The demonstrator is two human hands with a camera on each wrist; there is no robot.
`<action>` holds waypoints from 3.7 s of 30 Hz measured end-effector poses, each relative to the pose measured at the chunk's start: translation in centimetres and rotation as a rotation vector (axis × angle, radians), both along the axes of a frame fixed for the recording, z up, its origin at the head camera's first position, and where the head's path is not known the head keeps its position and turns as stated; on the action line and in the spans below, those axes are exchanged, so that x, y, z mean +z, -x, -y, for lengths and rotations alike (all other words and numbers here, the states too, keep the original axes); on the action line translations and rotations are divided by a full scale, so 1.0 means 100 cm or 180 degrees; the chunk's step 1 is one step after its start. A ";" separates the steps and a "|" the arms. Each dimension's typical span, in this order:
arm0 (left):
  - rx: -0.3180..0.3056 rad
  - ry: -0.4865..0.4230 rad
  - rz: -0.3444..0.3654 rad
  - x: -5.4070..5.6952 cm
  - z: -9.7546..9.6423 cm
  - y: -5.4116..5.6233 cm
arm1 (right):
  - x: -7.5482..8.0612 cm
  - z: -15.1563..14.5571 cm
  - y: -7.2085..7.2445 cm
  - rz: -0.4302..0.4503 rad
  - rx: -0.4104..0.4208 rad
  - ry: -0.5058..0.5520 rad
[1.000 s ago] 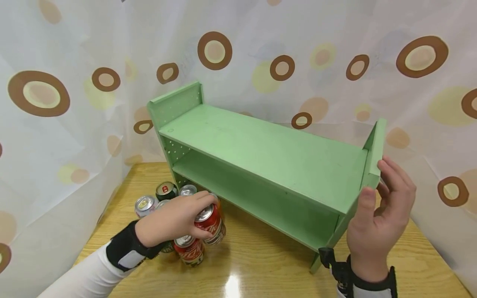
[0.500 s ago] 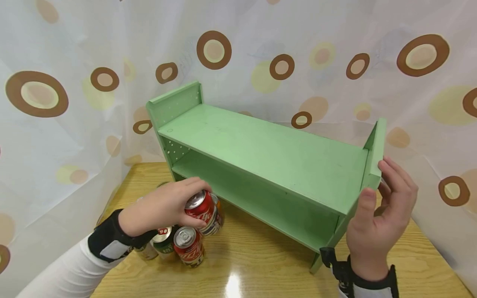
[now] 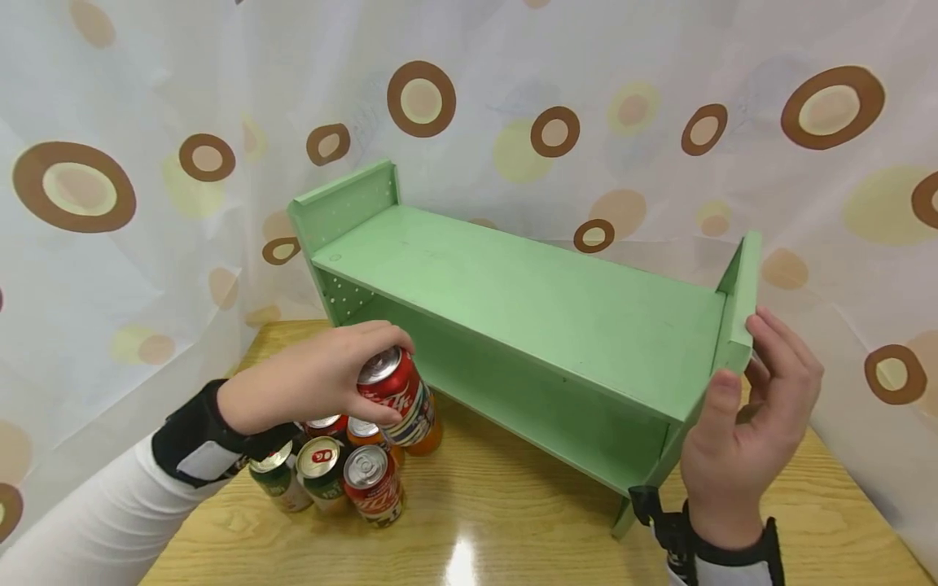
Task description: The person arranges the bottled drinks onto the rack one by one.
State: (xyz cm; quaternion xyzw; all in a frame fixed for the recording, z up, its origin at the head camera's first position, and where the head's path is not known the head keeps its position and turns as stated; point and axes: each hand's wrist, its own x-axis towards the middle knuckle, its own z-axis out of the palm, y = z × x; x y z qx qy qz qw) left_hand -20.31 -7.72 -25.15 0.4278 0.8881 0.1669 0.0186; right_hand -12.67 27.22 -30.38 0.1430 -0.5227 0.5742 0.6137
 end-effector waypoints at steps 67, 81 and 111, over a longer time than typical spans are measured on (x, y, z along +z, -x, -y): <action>-0.0052 0.0122 -0.0006 0.101 -0.040 0.051 | -0.002 0.006 0.005 -0.0161 0.0102 -0.0018; -0.0065 0.0055 0.0082 0.102 -0.048 0.058 | -0.006 0.004 0.006 -0.0144 0.0074 0.0035; -0.0204 -0.0262 0.0037 0.087 -0.058 0.075 | -0.005 0.007 0.005 -0.0222 0.0108 0.0043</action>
